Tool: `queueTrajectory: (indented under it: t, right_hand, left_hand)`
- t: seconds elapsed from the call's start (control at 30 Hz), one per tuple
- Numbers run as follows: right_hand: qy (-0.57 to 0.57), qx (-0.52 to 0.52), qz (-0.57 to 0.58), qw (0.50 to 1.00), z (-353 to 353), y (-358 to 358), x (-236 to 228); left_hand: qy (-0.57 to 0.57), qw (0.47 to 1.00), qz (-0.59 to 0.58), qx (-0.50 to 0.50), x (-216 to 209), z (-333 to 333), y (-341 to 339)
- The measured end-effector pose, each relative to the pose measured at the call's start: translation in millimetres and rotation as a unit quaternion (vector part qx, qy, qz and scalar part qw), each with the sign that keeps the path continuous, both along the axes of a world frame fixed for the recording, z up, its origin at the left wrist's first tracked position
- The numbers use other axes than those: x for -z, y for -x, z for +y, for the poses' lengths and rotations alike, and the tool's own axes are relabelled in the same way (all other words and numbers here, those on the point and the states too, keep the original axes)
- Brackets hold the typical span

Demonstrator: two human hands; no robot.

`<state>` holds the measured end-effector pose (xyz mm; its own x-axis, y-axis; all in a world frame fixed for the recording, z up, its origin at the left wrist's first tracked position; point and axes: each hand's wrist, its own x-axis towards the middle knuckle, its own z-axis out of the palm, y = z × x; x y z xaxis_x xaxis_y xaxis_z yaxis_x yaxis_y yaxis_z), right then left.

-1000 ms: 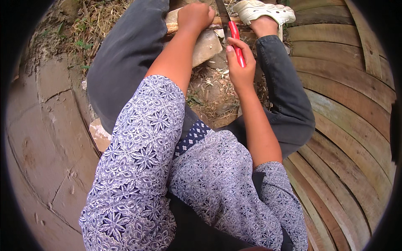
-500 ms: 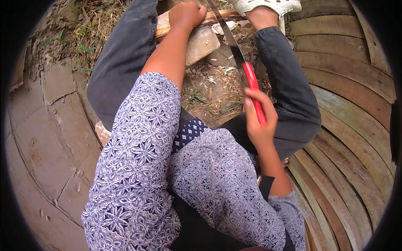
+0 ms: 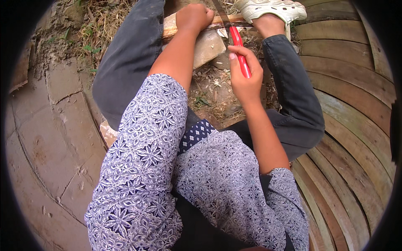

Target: The person sits on the ground and uses a red-handled knife to split a small piece of wood placed on a stone. They repeatedly strike the wood with the knife, then inspect the split pieces and continue splitting them into smaller sections.

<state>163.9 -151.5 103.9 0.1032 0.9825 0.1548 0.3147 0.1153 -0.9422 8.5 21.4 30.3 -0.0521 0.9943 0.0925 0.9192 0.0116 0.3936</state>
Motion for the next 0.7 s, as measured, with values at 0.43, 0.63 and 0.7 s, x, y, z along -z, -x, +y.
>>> queueTrajectory:
  t: [0.43, 0.63, 0.7]
  right_hand:
    - [0.143, 0.008, -0.046, 0.989, -152.7, -72.9, -85.0]
    - [-0.031, -0.022, -0.007, 0.999, 21.8, -12.0, 0.1]
    - [-0.009, -0.007, 0.021, 1.000, 26.1, -4.9, 1.8]
  left_hand:
    - [-0.042, 0.999, 0.008, -0.018, 11.6, -5.7, 7.8]
    - [-0.019, 1.000, 0.005, -0.023, 6.1, 1.1, -1.1]
    - [0.000, 1.000, 0.012, -0.020, 4.1, 0.2, 3.0]
